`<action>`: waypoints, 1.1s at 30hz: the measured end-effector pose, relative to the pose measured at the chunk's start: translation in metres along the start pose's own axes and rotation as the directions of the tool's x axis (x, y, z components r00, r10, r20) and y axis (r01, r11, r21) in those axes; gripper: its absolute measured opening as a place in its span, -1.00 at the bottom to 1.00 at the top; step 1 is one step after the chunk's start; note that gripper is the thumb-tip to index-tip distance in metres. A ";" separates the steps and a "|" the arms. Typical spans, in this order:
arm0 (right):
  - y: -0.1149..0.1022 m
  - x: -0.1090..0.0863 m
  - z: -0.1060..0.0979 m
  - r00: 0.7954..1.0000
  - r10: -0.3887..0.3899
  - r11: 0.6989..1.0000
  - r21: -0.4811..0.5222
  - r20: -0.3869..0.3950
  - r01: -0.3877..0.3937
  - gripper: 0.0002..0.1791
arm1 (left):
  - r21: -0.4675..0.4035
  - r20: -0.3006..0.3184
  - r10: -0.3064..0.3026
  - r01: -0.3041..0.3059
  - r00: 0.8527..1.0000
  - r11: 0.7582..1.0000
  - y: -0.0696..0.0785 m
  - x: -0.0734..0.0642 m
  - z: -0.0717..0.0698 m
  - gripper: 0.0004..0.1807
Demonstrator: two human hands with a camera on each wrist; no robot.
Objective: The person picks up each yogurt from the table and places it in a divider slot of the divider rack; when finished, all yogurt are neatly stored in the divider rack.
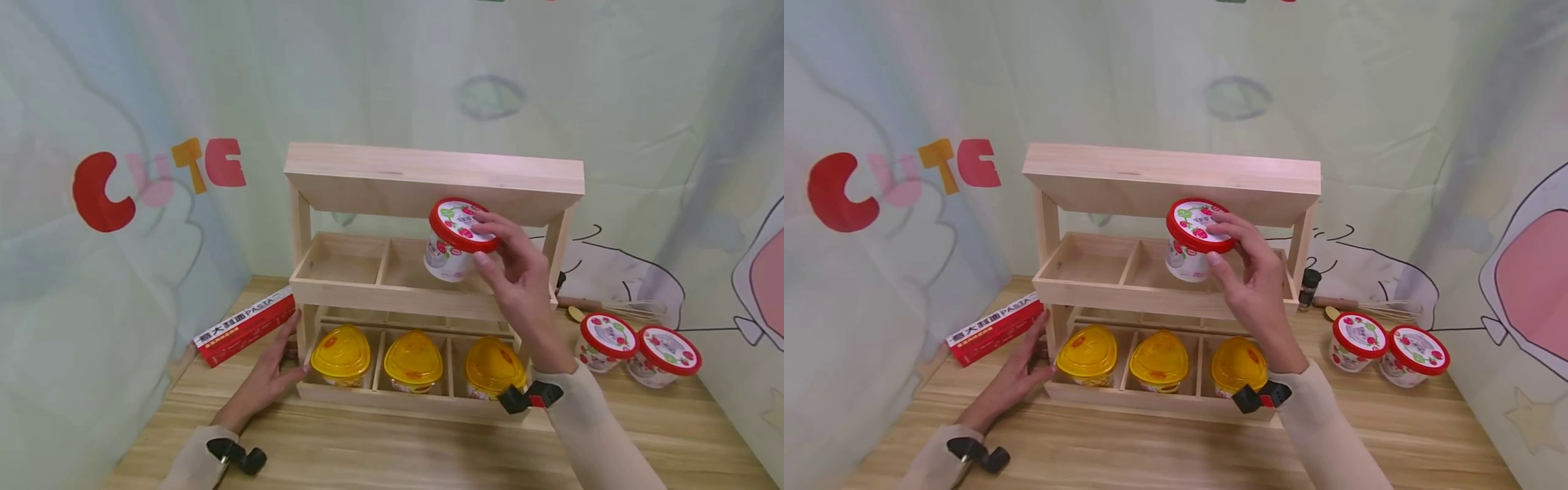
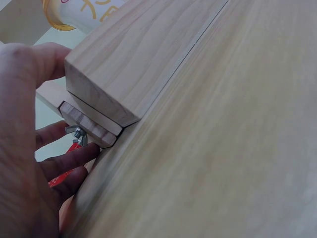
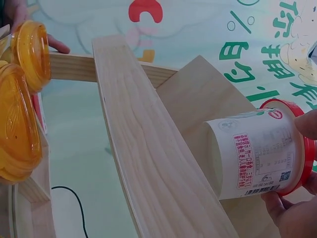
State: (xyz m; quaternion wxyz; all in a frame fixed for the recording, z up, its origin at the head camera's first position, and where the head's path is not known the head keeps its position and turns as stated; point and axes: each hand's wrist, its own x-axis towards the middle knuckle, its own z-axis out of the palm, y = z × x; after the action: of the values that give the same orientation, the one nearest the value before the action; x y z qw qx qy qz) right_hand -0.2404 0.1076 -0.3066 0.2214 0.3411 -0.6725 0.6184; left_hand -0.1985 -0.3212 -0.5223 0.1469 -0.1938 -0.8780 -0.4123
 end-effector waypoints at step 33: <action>0.015 0.029 0.073 0.983 -0.046 0.997 0.061 0.179 0.035 -0.59 | -0.039 0.009 0.016 -0.016 1.000 0.999 -0.002 -0.001 -0.001 0.16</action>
State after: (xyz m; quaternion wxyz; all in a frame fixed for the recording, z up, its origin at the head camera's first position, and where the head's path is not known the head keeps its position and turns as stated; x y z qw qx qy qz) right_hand -0.2615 0.0305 -0.3063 0.1621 0.4158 -0.6645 0.5994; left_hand -0.1988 -0.3236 -0.5236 0.1422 -0.2056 -0.8689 -0.4272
